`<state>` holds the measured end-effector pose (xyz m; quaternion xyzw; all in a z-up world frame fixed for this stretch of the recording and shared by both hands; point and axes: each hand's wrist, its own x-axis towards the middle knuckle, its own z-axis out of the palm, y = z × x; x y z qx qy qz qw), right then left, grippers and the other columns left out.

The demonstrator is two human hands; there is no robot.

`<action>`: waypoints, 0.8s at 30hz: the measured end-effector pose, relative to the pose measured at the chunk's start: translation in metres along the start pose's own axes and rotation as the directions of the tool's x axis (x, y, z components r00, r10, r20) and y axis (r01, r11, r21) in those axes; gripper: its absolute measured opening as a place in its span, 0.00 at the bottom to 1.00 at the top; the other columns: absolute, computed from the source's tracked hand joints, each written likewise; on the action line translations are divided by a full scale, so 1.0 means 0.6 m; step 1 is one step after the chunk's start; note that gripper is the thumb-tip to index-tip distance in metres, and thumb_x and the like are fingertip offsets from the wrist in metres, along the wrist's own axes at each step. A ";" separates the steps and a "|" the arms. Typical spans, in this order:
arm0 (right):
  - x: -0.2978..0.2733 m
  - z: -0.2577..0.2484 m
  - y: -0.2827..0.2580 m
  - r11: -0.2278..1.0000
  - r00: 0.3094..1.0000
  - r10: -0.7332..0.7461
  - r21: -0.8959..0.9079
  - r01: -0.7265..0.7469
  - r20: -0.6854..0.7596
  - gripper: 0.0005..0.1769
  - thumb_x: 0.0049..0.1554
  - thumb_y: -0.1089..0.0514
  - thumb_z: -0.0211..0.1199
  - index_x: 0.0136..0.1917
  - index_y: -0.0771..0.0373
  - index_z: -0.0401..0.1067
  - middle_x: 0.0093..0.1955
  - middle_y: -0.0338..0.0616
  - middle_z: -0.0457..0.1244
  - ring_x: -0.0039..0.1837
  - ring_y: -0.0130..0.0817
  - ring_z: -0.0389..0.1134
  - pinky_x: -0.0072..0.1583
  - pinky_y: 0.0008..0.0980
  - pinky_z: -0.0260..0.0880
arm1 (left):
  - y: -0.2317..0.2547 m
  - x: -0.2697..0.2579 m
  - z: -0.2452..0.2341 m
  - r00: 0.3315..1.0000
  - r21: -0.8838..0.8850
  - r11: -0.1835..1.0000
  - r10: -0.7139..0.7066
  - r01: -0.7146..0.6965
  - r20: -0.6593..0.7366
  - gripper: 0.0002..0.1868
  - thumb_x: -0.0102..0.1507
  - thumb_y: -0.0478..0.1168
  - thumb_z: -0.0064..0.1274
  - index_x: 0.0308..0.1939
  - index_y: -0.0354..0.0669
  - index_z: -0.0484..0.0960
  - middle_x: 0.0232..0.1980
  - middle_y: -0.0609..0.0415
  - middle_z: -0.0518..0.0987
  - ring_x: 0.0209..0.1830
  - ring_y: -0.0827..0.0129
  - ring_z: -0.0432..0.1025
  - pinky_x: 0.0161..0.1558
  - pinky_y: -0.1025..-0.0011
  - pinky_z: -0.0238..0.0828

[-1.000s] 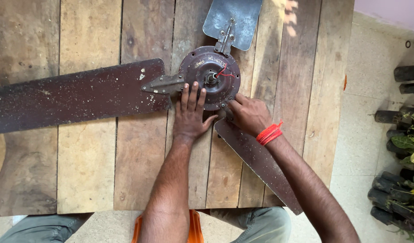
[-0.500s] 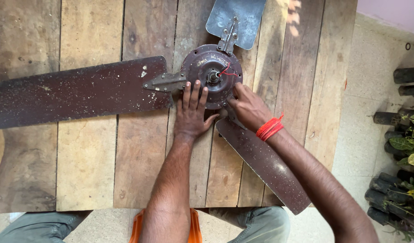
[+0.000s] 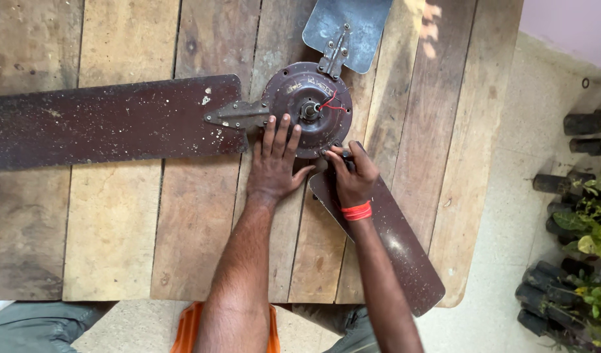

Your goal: The person works on the central motor housing of a ceiling fan placed on a wooden table. They use a screwdriver to tighten screws on the motor casing and adjust internal wiring connections. The fan blades remain attached throughout the clip.

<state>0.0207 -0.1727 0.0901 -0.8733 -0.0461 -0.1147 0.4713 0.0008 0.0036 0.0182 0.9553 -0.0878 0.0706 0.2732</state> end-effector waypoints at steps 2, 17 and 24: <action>-0.003 0.005 0.002 0.999 0.999 -0.032 -0.044 0.030 -0.038 0.15 0.58 0.69 0.74 0.55 0.71 0.71 0.44 0.49 0.68 0.51 0.35 0.77 0.52 0.31 0.76 | 0.001 0.001 -0.001 1.000 0.008 1.000 -0.003 0.003 0.019 0.65 0.56 0.70 0.63 0.83 0.52 0.42 0.86 0.51 0.39 0.87 0.53 0.32 0.80 0.44 0.45; 0.006 0.010 -0.038 0.964 0.999 -0.013 -0.266 -0.001 -0.049 0.08 0.56 0.68 0.75 0.48 0.71 0.78 0.41 0.51 0.69 0.42 0.38 0.70 0.47 0.34 0.70 | 0.001 0.000 0.006 0.999 0.033 0.999 -0.017 0.016 0.037 0.65 0.55 0.71 0.63 0.83 0.53 0.39 0.86 0.51 0.37 0.86 0.54 0.31 0.80 0.45 0.44; -0.008 0.003 -0.045 0.991 0.996 -0.091 -0.099 0.093 0.026 0.14 0.59 0.69 0.69 0.57 0.72 0.73 0.52 0.51 0.72 0.52 0.37 0.77 0.54 0.30 0.77 | 0.002 0.001 0.005 1.000 -0.017 1.000 -0.016 0.017 0.022 0.65 0.54 0.68 0.66 0.83 0.53 0.41 0.86 0.51 0.39 0.86 0.53 0.32 0.80 0.45 0.44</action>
